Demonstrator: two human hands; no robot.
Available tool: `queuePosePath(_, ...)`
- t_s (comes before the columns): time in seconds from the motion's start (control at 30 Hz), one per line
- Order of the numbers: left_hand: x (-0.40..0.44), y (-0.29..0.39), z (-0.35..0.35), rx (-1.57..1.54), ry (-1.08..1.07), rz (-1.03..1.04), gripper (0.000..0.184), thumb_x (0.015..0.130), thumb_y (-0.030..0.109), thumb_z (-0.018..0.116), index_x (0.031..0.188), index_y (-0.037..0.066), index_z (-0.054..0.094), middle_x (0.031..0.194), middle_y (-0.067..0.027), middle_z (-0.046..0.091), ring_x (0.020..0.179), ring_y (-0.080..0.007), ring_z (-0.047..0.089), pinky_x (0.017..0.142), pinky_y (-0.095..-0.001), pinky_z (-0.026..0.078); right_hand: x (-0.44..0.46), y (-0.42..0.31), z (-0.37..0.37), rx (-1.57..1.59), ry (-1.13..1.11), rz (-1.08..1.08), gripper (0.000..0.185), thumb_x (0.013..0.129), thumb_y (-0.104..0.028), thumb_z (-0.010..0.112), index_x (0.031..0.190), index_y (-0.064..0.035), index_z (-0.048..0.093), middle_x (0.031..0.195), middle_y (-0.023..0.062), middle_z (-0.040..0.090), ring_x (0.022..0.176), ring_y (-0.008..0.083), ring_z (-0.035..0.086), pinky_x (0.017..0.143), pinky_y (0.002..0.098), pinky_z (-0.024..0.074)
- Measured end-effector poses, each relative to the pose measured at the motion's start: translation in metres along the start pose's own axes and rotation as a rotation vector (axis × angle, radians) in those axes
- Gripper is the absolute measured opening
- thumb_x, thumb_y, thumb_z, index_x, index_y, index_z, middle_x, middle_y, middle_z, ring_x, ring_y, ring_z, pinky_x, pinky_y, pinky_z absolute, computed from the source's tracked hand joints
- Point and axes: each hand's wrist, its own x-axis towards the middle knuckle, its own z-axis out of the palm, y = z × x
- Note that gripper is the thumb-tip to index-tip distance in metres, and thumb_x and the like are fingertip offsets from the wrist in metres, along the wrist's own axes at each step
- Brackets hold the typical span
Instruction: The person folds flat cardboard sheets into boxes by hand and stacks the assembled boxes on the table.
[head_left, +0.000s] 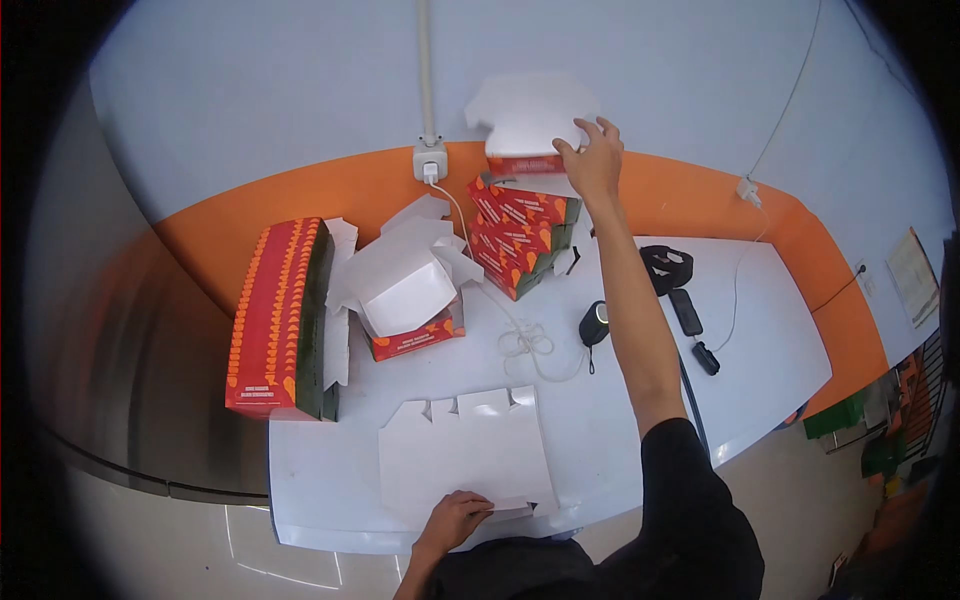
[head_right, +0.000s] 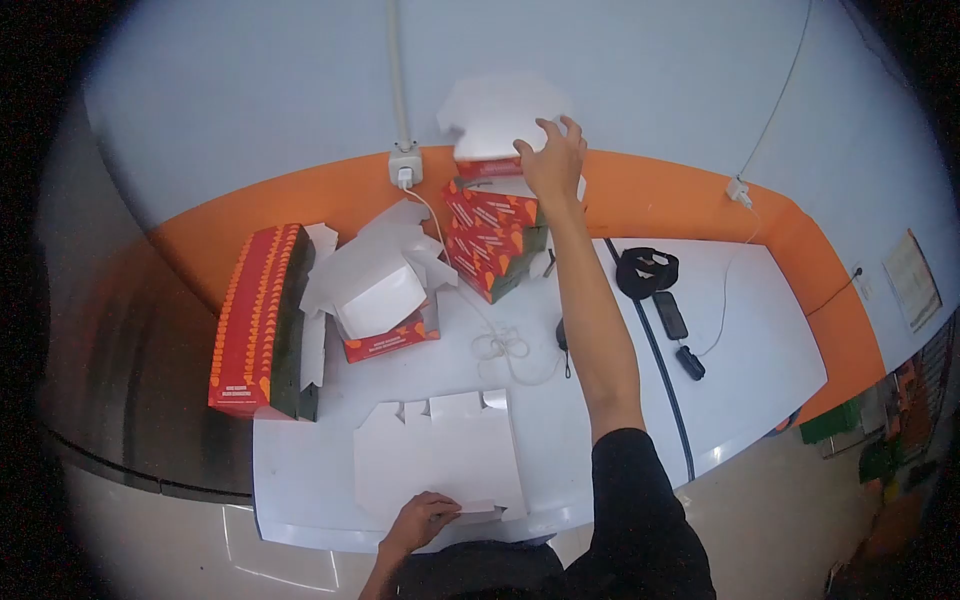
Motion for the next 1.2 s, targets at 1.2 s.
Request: queuePosePath(1.2, 0.007, 0.064, -0.040, -0.326, 0.360, -0.138, 0.012, 0.093, 0.005, 0.074, 0.104, -0.001, 0.073, 0.093, -0.0108, 0.073, 0.083, -0.0201, 0.070, 0.075, -0.0323, 0.054, -0.420, -0.098, -0.209, 0.545, -0.751, -0.141, 0.037, 0.093, -0.014, 0.072, 0.130, -0.0109, 0.068, 0.126, 0.0049, 0.068, 0.125, 0.0286, 0.058, 0.120, 0.0592, 0.0258)
